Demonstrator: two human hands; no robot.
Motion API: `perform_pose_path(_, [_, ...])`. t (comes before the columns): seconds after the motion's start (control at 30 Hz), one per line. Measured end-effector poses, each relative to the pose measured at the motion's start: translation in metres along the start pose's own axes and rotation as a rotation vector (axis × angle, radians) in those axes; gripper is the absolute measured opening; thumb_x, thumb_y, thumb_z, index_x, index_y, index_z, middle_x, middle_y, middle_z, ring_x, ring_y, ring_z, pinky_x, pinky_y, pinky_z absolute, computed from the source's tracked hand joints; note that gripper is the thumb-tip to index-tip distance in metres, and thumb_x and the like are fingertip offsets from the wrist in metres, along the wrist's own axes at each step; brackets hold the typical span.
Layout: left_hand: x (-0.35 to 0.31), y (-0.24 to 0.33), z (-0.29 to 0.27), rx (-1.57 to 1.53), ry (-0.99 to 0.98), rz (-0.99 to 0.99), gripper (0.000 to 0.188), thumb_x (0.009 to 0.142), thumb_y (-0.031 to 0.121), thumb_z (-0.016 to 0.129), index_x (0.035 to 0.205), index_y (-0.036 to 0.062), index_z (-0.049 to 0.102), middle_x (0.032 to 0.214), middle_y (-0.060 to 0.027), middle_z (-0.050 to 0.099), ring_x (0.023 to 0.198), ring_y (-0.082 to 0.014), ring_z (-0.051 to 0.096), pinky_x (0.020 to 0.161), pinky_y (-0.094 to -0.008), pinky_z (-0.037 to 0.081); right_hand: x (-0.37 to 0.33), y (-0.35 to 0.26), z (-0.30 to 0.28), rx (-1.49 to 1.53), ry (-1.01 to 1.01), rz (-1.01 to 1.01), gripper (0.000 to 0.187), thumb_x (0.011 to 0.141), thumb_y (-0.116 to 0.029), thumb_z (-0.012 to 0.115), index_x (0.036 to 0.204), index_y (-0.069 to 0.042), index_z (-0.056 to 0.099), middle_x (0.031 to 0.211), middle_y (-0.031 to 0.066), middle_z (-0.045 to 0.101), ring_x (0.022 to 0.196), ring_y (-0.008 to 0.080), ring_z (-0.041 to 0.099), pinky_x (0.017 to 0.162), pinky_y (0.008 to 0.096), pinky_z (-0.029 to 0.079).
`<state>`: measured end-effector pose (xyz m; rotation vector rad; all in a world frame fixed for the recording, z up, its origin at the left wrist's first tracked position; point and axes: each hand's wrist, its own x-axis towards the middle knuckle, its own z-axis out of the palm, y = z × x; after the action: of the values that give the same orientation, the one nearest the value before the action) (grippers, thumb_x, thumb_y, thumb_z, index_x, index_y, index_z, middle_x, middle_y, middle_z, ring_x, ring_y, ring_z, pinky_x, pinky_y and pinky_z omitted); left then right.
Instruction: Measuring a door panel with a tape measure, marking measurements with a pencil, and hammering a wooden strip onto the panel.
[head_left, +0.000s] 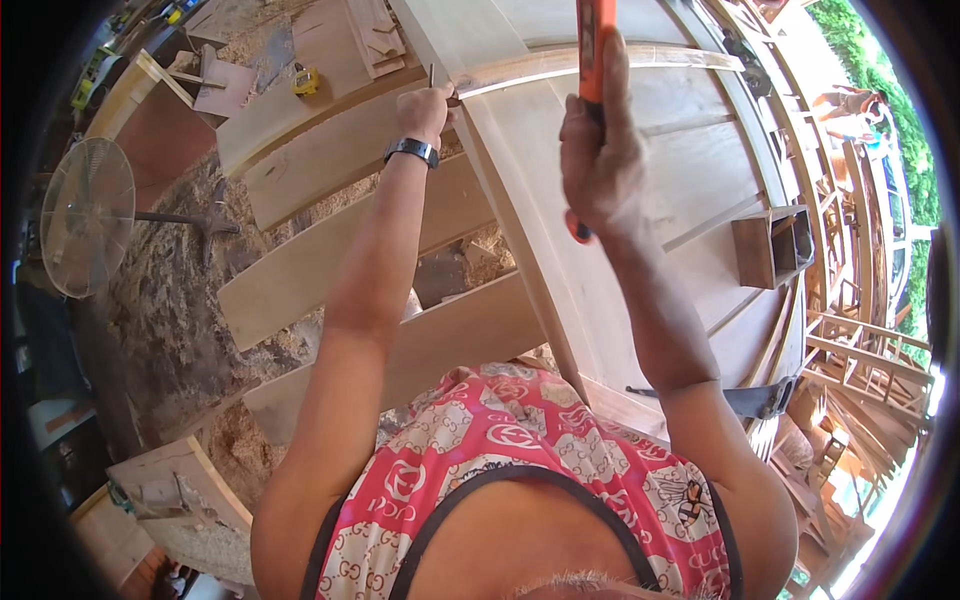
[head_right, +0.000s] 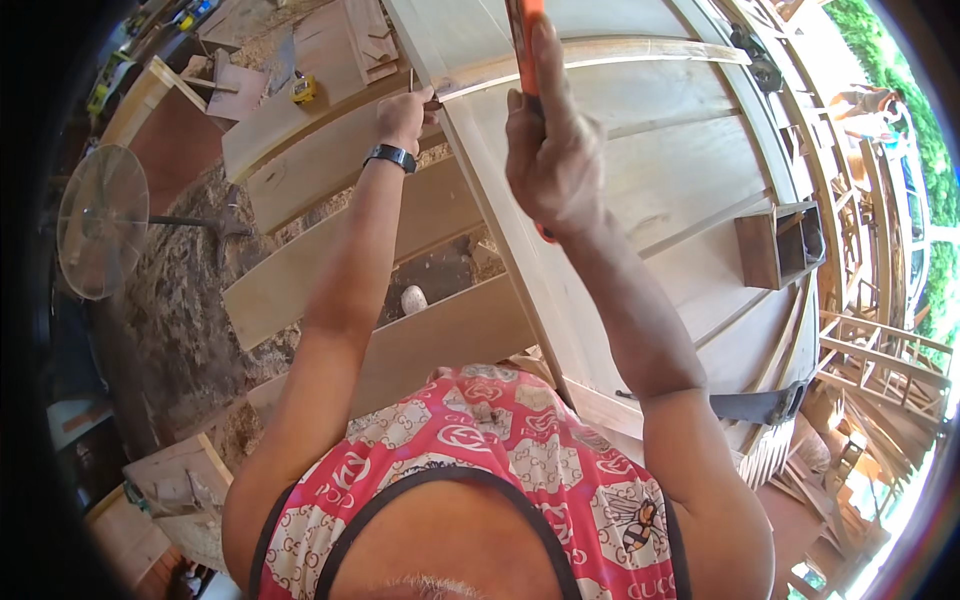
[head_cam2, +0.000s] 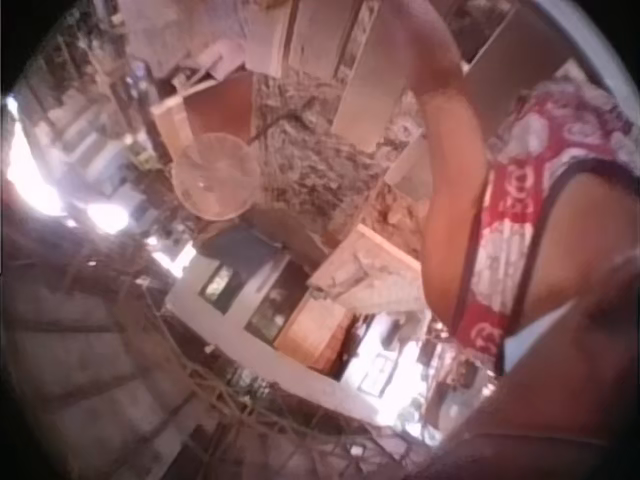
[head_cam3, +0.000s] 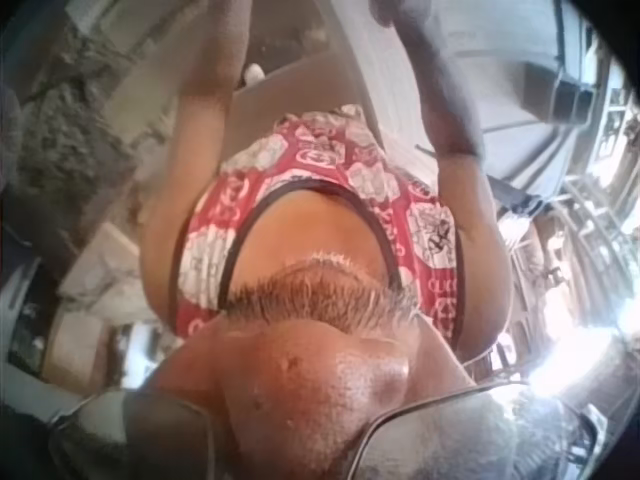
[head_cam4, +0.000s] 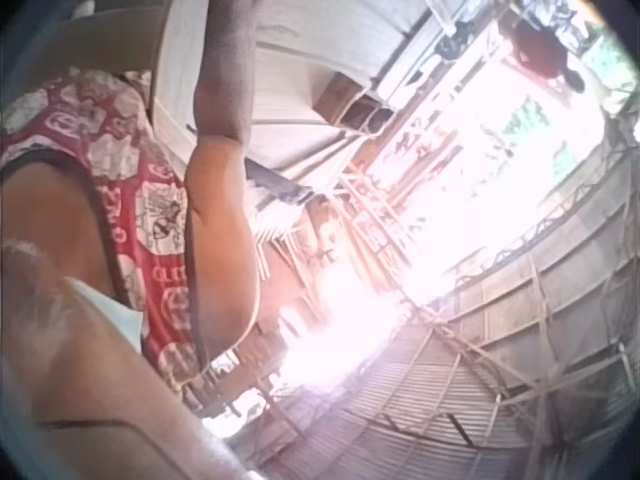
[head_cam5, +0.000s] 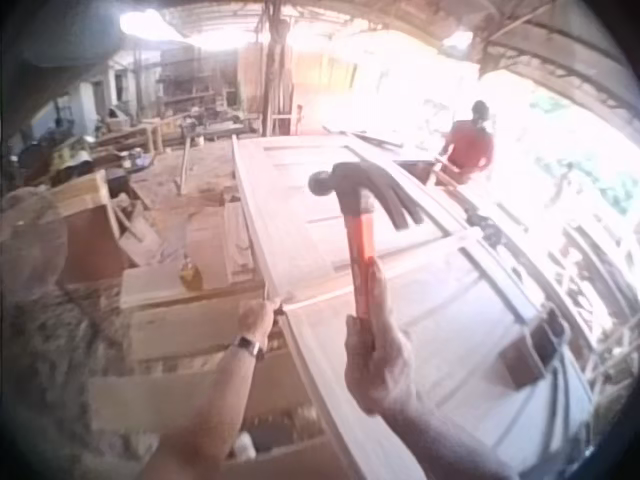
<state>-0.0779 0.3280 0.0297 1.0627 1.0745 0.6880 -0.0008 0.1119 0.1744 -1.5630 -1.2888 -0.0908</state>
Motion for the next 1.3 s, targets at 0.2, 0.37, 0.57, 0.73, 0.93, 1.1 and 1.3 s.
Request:
perform_pose_path(0.2, [-0.009, 0.015, -0.005, -0.038, -0.034, -0.055, 0.023, 0.09, 0.023, 0.063, 0.089, 0.0013, 0.072, 0.084, -0.0084, 0.073, 0.056, -0.014, 0.059, 0.054, -0.0293, 0.045, 0.009, 0.013, 0.015, -0.264, -0.441, 0.227, 0.052, 0.096, -0.019, 0.049, 0.149, -0.019, 0.044, 0.08, 0.0233, 0.065, 0.072, 0.0393, 0.065, 0.072, 0.0465, 0.051])
perform_pose_path(0.37, [0.0, 0.002, -0.005, -0.037, -0.03, -0.097, 0.021, 0.09, 0.024, 0.061, 0.09, 0.0054, 0.071, 0.082, -0.0068, 0.073, 0.055, -0.0117, 0.056, 0.05, -0.0291, 0.037, 0.003, 0.017, 0.011, -0.224, -0.393, 0.324, 0.052, 0.095, -0.018, 0.052, 0.146, -0.017, 0.047, 0.078, 0.0207, 0.066, 0.066, 0.0381, 0.065, 0.066, 0.0481, 0.05])
perform_pose_path(0.57, [0.006, 0.024, -0.003, 0.742, 0.284, 0.441, 0.031, 0.094, 0.024, 0.056, 0.108, -0.0021, 0.068, 0.091, -0.0146, 0.074, 0.079, -0.0257, 0.07, 0.073, -0.04, 0.054, -0.021, 0.039, -0.013, -0.286, -0.515, 0.515, 0.057, 0.096, -0.021, 0.054, 0.15, -0.009, 0.04, 0.121, 0.0247, 0.064, 0.113, 0.042, 0.06, 0.098, 0.0455, 0.047])
perform_pose_path(0.73, [-0.034, 0.071, 0.111, 0.533, -0.298, 0.805, 0.033, 0.093, 0.003, 0.054, 0.123, -0.0076, 0.062, 0.088, -0.0194, 0.071, 0.09, -0.0277, 0.071, 0.084, -0.0381, 0.056, -0.085, 0.048, -0.053, 0.495, -0.39, 0.964, 0.034, 0.092, -0.022, 0.071, 0.118, -0.006, 0.055, 0.08, 0.0029, 0.055, 0.056, 0.0087, 0.05, 0.047, 0.0275, 0.042])
perform_pose_path(0.93, [-0.177, 0.071, 0.33, 0.687, -0.98, 1.436, 0.023, 0.09, 0.013, 0.055, 0.102, 0.0107, 0.075, 0.1, -0.0152, 0.071, 0.089, -0.0373, 0.068, 0.078, -0.0459, 0.054, -0.121, 0.046, -0.06, 0.571, -0.214, 0.853, 0.043, 0.086, -0.017, 0.071, 0.119, 0.002, 0.052, 0.075, 0.0112, 0.061, 0.055, 0.0171, 0.064, 0.049, 0.0342, 0.052])
perform_pose_path(1.1, [-0.279, 0.03, 0.481, 1.101, -1.082, 1.462, 0.037, 0.09, 0.043, 0.063, 0.098, 0.0102, 0.077, 0.1, -0.0157, 0.073, 0.095, -0.0344, 0.07, 0.083, -0.0435, 0.055, -0.127, 0.057, -0.07, 0.501, -0.139, 0.632, 0.039, 0.087, -0.016, 0.066, 0.12, 0.0, 0.055, 0.08, 0.014, 0.064, 0.055, 0.0202, 0.065, 0.052, 0.0359, 0.054])
perform_pose_path(1.3, [-0.289, 0.005, 0.6, 1.642, -1.255, 1.515, 0.036, 0.086, 0.038, 0.069, 0.095, 0.0037, 0.076, 0.103, -0.0181, 0.072, 0.093, -0.0333, 0.071, 0.082, -0.0448, 0.057, -0.136, 0.076, -0.067, 0.66, -0.322, 0.746, 0.04, 0.086, -0.016, 0.063, 0.12, 0.001, 0.054, 0.082, 0.021, 0.064, 0.066, 0.0291, 0.068, 0.061, 0.0419, 0.055])
